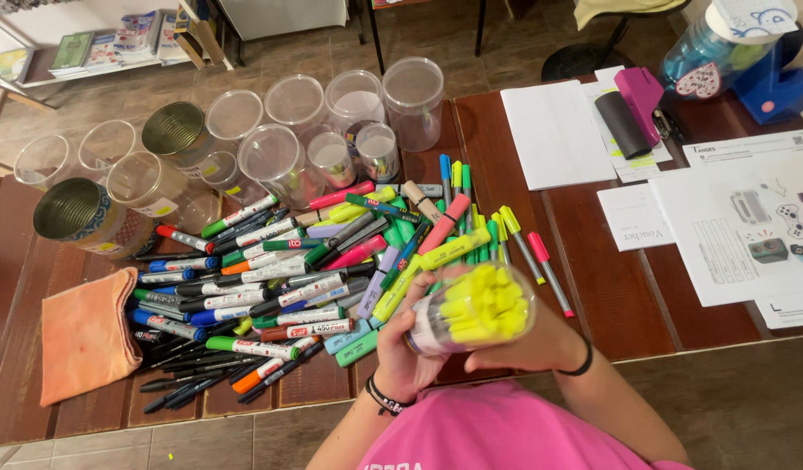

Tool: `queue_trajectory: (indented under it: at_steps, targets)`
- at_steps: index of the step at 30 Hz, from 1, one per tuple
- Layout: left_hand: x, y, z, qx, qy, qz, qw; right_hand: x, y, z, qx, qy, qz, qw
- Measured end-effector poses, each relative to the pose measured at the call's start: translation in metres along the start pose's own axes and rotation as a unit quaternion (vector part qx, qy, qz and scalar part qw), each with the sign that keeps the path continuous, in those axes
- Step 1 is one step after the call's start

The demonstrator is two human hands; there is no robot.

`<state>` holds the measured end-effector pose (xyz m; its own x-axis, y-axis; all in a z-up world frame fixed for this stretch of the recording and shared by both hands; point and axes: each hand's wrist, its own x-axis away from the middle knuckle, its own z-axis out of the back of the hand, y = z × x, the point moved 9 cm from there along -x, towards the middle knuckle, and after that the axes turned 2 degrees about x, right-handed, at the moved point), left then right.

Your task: The person wipes the inside of a clear plastic container with an orange cloth and then sorts a large pile of markers on a table. They pick up yellow and green markers by hand and place them into the container, repeating the process with different containers.

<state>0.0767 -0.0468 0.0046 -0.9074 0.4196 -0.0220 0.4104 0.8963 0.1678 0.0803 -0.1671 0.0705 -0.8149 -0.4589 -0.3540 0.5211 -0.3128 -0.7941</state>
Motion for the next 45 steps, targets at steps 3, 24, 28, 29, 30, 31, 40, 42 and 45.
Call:
queue_trajectory:
  at_steps: [3, 24, 28, 29, 30, 31, 40, 42, 45]
  targets:
    - [-0.009, -0.001, -0.030, -0.060, -0.040, -0.019, 0.997, 0.008, 0.018, -0.017, -0.054, -0.040, -0.049, 0.997]
    - [0.017, 0.052, 0.029, -0.445, 0.140, -0.120, 0.876, -0.199, 0.266, 0.163, 0.148, 0.239, -0.174, 0.944]
    - [0.023, 0.067, 0.030, -0.446, 0.174, -0.140, 0.867, -0.205, 0.277, 0.151, 0.147, 0.220, -0.224, 0.938]
    - [0.025, 0.068, 0.033, -0.445, 0.178, -0.147, 0.866, -0.202, 0.278, 0.148, 0.150, 0.208, -0.253, 0.933]
    - [0.023, 0.068, 0.034, -0.443, 0.180, -0.149, 0.866, -0.201, 0.277, 0.146, 0.151, 0.204, -0.252, 0.934]
    - [0.022, 0.068, 0.035, -0.445, 0.182, -0.144, 0.865, -0.200, 0.274, 0.143, 0.156, 0.203, -0.246, 0.935]
    - [0.011, 0.068, 0.024, -0.488, 0.149, -0.128, 0.851, -0.188, 0.244, 0.137, 0.156, 0.165, -0.242, 0.943]
    - [0.014, 0.070, 0.025, -0.510, 0.152, -0.125, 0.838, -0.175, 0.235, 0.141, 0.151, 0.173, -0.230, 0.946]
    - [0.015, 0.070, 0.026, -0.513, 0.148, -0.129, 0.836, -0.159, 0.199, 0.150, 0.235, 0.245, -0.135, 0.931]
